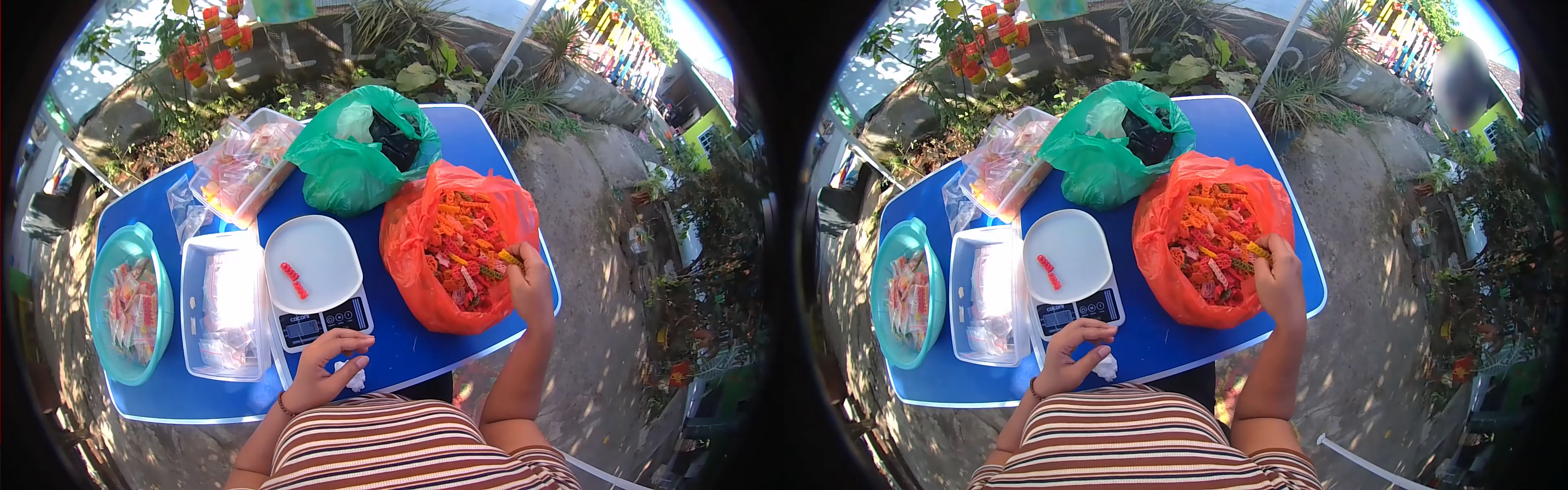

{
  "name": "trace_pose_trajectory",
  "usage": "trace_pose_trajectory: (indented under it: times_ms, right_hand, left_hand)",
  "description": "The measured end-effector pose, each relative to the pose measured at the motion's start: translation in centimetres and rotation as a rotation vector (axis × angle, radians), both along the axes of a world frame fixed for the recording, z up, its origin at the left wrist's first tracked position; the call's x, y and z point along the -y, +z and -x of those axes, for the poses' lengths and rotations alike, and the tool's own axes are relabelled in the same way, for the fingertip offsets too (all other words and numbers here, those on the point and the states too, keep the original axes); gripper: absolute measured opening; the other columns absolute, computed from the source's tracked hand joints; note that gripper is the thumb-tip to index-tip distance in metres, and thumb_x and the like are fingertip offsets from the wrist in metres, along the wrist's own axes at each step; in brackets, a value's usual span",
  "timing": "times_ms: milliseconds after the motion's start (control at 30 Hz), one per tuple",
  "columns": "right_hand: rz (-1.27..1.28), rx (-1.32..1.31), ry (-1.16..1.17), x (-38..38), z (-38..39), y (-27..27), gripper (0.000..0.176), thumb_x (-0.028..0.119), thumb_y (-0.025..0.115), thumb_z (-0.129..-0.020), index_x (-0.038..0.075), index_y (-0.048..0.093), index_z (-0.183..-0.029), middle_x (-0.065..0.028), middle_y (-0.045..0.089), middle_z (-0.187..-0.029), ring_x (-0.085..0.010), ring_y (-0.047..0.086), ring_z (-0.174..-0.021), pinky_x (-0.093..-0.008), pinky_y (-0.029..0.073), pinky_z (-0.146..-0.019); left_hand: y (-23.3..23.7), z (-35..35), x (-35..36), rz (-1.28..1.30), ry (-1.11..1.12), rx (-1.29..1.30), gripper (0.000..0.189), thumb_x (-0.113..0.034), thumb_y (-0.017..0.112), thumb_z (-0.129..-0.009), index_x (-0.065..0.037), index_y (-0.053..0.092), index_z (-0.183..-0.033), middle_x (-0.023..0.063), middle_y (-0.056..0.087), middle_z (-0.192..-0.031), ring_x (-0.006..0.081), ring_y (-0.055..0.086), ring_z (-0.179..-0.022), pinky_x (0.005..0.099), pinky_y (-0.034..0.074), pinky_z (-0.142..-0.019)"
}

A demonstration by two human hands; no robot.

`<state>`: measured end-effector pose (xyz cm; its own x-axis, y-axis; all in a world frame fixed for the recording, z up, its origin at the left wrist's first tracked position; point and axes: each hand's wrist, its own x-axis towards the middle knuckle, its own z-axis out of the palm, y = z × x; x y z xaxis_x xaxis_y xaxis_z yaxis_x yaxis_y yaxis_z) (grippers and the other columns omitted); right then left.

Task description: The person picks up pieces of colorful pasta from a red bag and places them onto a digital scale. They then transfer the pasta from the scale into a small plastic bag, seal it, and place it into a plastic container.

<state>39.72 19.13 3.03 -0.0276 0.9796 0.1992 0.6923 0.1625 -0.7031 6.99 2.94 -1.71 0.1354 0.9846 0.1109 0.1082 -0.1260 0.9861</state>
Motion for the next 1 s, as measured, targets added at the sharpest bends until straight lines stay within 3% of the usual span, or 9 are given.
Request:
trace_pose_trajectory:
  times_ms: [100, 200, 300, 500, 600, 733, 800, 867, 1000]
  right_hand:
    - [0.169, 0.095, 0.034, 0.8, 1.1, 0.8, 0.022, -0.003, 0.068, -0.08, -0.004, 0.066, -0.102, -0.0219, 0.067, -0.102, -0.0379, 0.067, -0.095, -0.043, 0.053, -0.086]
    - [-0.026, 0.326, 0.109, 0.3, 0.7, -0.5, 0.025, -0.001, 0.071, -0.078, -0.004, 0.067, -0.102, -0.018, 0.07, -0.101, -0.0368, 0.067, -0.099, -0.0433, 0.052, -0.088]
    - [-0.038, 0.344, 0.123, 0.1, 1.2, -1.0, 0.025, -0.001, 0.073, -0.077, -0.002, 0.069, -0.101, -0.0186, 0.07, -0.104, -0.0424, 0.064, -0.101, -0.047, 0.051, -0.09]
    - [0.092, 0.505, -0.033, 0.1, 1.7, -0.6, 0.026, 0.002, 0.072, -0.081, -0.002, 0.069, -0.106, -0.019, 0.069, -0.104, -0.0409, 0.063, -0.103, -0.0484, 0.051, -0.092]
    - [-0.139, 0.461, -0.113, 0.5, 2.2, 0.5, 0.021, 0.002, 0.071, -0.085, -0.003, 0.067, -0.105, -0.0159, 0.068, -0.099, -0.0328, 0.066, -0.091, -0.0417, 0.053, -0.083]
    - [0.052, -0.286, 0.137, 1.6, 7.0, 3.7, 0.008, 0.0, 0.067, -0.093, -0.003, 0.064, -0.1, -0.0057, 0.062, -0.088, -0.0084, 0.056, -0.077, -0.0255, 0.047, -0.068]
    - [0.085, -0.485, 0.402, 2.0, 10.8, 2.2, 0.009, 0.0, 0.068, -0.093, -0.004, 0.065, -0.1, -0.0046, 0.063, -0.084, -0.0075, 0.058, -0.077, -0.026, 0.048, -0.067]
    - [0.283, -0.413, 0.584, 2.8, 15.1, 2.6, 0.007, -0.001, 0.066, -0.096, -0.003, 0.065, -0.102, -0.0014, 0.065, -0.088, -0.0056, 0.06, -0.079, -0.0231, 0.049, -0.069]
    - [0.165, -0.15, 0.654, 1.5, 22.1, -1.4, 0.017, 0.003, 0.07, -0.092, -0.005, 0.068, -0.107, -0.013, 0.07, -0.085, -0.0178, 0.067, -0.072, -0.0299, 0.052, -0.067]
  left_hand:
    - [-0.2, -0.1, 0.0, 0.01, 0.005, 0.009, 0.026, -0.006, 0.074, -0.091, -0.004, 0.073, -0.118, 0.0111, 0.072, -0.116, 0.0185, 0.068, -0.099, 0.0302, 0.054, -0.085]
    - [-0.2, -0.3, 0.0, 0.021, -0.006, 0.014, 0.026, -0.006, 0.073, -0.092, -0.004, 0.073, -0.118, 0.0107, 0.072, -0.116, 0.0184, 0.068, -0.099, 0.0303, 0.054, -0.085]
    - [-0.2, -0.3, 0.0, 0.03, -0.008, 0.024, 0.026, -0.006, 0.073, -0.092, -0.005, 0.073, -0.118, 0.0107, 0.072, -0.116, 0.0184, 0.068, -0.099, 0.0303, 0.054, -0.085]
    - [-0.4, -0.1, 0.2, 0.024, 0.006, 0.033, 0.026, -0.006, 0.073, -0.093, -0.005, 0.073, -0.118, 0.0113, 0.071, -0.117, 0.0182, 0.069, -0.099, 0.0296, 0.055, -0.084]
    - [-0.4, 0.5, 0.5, 0.042, 0.019, 0.056, 0.026, -0.003, 0.07, -0.094, -0.003, 0.071, -0.121, 0.013, 0.068, -0.121, 0.0189, 0.069, -0.104, 0.0309, 0.056, -0.089]
    - [0.0, 2.1, 0.8, 0.049, 0.111, 0.115, 0.026, 0.0, 0.066, -0.096, -0.001, 0.069, -0.122, 0.0129, 0.065, -0.122, 0.0186, 0.068, -0.106, 0.0319, 0.055, -0.094]
    - [-0.1, 2.8, 1.1, 0.035, 0.184, 0.148, 0.024, 0.0, 0.065, -0.097, 0.0, 0.069, -0.121, 0.0114, 0.065, -0.121, 0.0173, 0.067, -0.106, 0.0315, 0.055, -0.094]
    - [-0.2, 3.4, 1.4, 0.045, 0.264, 0.199, 0.023, 0.001, 0.065, -0.098, 0.001, 0.069, -0.12, 0.0112, 0.065, -0.12, 0.0168, 0.067, -0.106, 0.0312, 0.055, -0.095]
    - [-0.2, 4.2, 2.3, 0.047, 0.367, 0.252, 0.02, 0.002, 0.063, -0.098, 0.002, 0.068, -0.118, 0.0111, 0.065, -0.12, 0.0164, 0.067, -0.106, 0.0314, 0.055, -0.097]
